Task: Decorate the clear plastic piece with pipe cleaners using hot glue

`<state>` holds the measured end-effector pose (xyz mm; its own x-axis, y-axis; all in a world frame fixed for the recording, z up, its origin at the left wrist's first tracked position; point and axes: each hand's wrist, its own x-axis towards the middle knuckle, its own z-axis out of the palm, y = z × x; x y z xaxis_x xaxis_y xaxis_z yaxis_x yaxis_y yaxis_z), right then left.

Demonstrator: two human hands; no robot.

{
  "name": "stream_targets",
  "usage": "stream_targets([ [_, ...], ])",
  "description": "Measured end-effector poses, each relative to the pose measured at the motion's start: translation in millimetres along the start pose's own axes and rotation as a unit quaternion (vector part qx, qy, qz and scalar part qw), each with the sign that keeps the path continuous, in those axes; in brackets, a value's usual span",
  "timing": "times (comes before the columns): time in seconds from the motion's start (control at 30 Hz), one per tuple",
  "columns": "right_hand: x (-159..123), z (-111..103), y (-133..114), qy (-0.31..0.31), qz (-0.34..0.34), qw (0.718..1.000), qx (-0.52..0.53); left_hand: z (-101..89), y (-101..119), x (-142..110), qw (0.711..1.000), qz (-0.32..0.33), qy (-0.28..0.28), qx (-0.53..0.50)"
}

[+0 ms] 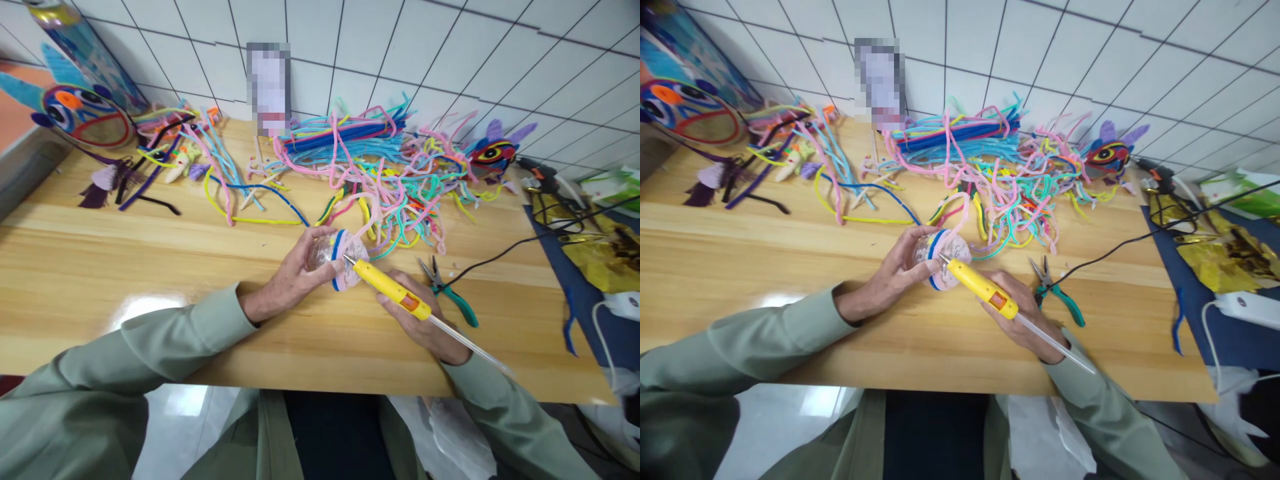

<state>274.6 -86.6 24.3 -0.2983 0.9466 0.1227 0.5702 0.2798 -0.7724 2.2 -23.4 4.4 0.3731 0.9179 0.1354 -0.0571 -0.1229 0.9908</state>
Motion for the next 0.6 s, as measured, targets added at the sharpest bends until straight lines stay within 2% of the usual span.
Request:
stream_targets([
  [0.27,1.8,0.3,2.6,0.007,-0.009,1.000,0.003,-1.3,0.8,0.8,1.000,0.000,-0.006,-0.005],
  [0.47,5.3,-0.4,-8.9,0.003,0.012,1.000,0.005,-1.6,4.1,2.4,0.999,0.006,-0.025,-0.022],
  [0.6,4.7,-13.0,-6.7,0.074,0.039,0.996,-0.010,-2.8,2.7,-0.8,0.999,0.015,-0.024,0.016],
])
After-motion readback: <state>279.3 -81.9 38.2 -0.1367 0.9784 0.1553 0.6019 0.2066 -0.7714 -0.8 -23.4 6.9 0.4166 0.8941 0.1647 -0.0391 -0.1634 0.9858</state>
